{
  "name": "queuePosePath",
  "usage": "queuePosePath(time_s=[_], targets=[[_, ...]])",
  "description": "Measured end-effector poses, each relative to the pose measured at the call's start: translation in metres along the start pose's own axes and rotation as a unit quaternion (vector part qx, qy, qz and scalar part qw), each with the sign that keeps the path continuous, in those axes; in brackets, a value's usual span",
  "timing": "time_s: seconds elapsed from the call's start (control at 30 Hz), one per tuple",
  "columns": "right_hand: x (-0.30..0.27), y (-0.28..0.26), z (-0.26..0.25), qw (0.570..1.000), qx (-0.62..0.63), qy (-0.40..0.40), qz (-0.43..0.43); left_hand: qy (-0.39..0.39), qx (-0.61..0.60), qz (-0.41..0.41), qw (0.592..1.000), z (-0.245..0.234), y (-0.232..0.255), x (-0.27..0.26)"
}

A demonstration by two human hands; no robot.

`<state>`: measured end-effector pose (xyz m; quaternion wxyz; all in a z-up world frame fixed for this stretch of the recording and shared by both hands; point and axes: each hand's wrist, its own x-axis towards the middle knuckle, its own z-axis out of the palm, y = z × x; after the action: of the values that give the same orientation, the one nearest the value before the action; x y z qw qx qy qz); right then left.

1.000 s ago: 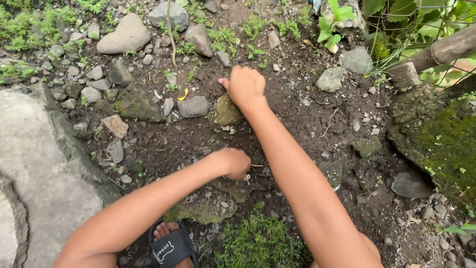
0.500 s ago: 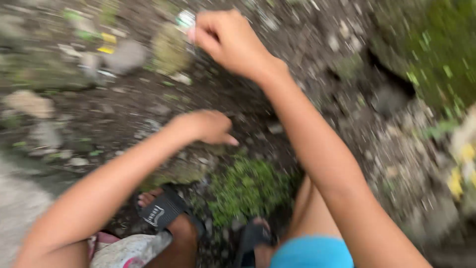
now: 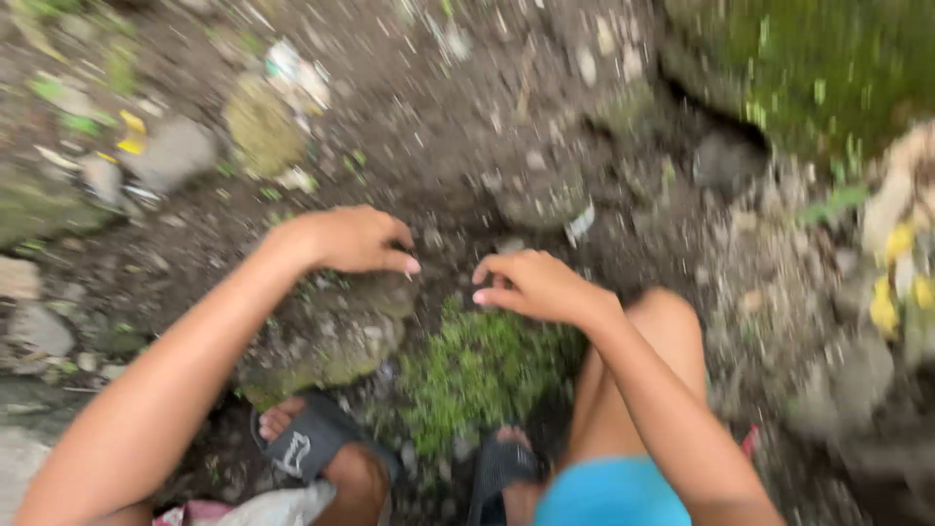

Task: Weeding a garden patch by hand.

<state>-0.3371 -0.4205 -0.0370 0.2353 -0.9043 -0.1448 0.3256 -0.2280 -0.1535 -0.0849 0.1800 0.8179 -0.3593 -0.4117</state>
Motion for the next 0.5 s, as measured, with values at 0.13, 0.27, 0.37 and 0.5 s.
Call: queuePosePath(time_s=[0.13,0.27,0.37,0.5], targets=[[0.028,-0.040,-0.037,0.995,0.013,0.048,-0.083,0.058,-0.032,0.032,0.997,-0.023,-0.024,-0.002],[0.064,-0.069,-0.050,0.991,0.074,0.088,-0.071,0.169,-0.089,0.009,0.982,-0.053,-0.049,-0.017],[0.119,-0.094,-0.068,0.983,0.069,0.144,-0.092,0.291,-0.078,-0.050,0.952,-0.081,-0.095,-0.032],[0.168,-0.146,-0.093,0.964,0.014,0.251,-0.089,0.425,-0.085,-0.276,0.858,-0.104,-0.124,-0.068]])
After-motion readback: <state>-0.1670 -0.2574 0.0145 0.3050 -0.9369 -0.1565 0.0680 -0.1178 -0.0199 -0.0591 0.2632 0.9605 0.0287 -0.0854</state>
